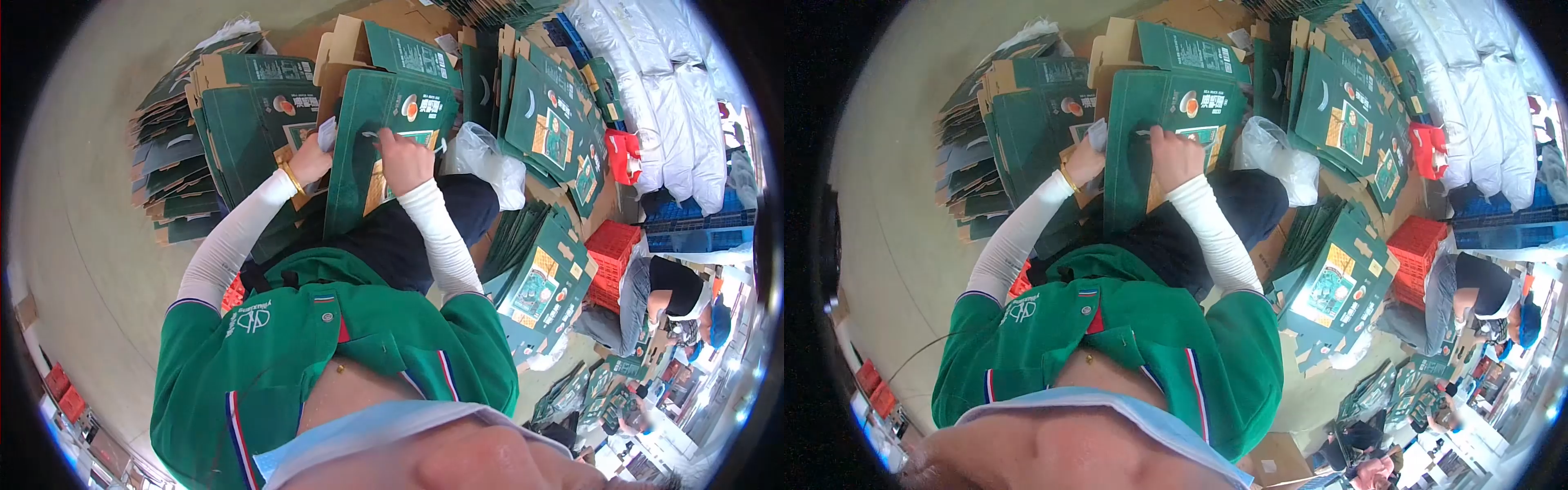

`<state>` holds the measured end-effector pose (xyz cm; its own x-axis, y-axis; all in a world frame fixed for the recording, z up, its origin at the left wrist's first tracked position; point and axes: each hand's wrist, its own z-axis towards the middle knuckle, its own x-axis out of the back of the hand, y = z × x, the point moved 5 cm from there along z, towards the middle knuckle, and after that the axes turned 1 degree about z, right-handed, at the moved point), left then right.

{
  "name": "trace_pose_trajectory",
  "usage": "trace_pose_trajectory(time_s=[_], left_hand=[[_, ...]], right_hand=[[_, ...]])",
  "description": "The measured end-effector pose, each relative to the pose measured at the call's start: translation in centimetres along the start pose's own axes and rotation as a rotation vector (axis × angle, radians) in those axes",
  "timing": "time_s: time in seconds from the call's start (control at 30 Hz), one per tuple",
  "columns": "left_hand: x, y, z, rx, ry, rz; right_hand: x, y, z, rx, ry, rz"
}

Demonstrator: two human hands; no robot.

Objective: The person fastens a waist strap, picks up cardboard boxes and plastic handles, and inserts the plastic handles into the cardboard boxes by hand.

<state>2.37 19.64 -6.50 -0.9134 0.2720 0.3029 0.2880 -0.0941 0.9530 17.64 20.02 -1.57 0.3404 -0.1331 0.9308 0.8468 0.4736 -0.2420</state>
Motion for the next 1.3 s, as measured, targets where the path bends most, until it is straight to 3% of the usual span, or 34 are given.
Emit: trace_pose_trajectory(time_s=[0.5,0.57,0.7,0.77,0.83,0.97,1.07,1.13,1.2,1.27,1.3], left_hand=[[-0.4,1.1,0.2,-0.064,-0.084,0.012],[-0.9,1.3,-0.4,-0.066,-0.065,-0.021],[-0.9,0.0,0.3,-0.033,0.052,-0.028],[-0.8,0.0,-0.2,-0.024,0.107,-0.112],[-0.8,-0.2,-0.1,0.038,-0.033,-0.014],[-0.8,0.7,0.0,-0.115,0.026,-0.006],[-0.9,0.1,-0.1,-0.096,0.033,0.015],[-1.3,-1.5,0.1,0.038,-0.097,0.028],[-1.4,-0.1,-0.1,0.011,-0.041,-0.042],[-0.3,0.4,-1.2,-0.002,0.242,-0.117],[0.0,-0.9,-1.7,0.096,0.301,-0.188]], right_hand=[[0.8,0.0,1.6,0.102,0.074,-0.03],[1.2,-0.7,2.1,0.267,0.044,-0.055],[0.4,-1.5,0.4,0.357,-0.03,-0.079],[0.2,-1.1,0.1,0.275,-0.036,-0.06],[0.3,-0.6,0.7,0.156,-0.034,-0.063],[-0.6,-2.1,0.0,0.265,0.012,-0.083],[-0.8,-0.9,1.0,0.178,0.031,-0.051],[-1.4,-1.8,0.2,0.137,0.032,-0.105],[-2.5,-2.7,0.1,0.109,0.049,-0.2],[-3.3,-3.8,-1.3,0.115,0.067,-0.2],[-3.4,-3.9,-2.1,0.114,0.067,-0.192]])
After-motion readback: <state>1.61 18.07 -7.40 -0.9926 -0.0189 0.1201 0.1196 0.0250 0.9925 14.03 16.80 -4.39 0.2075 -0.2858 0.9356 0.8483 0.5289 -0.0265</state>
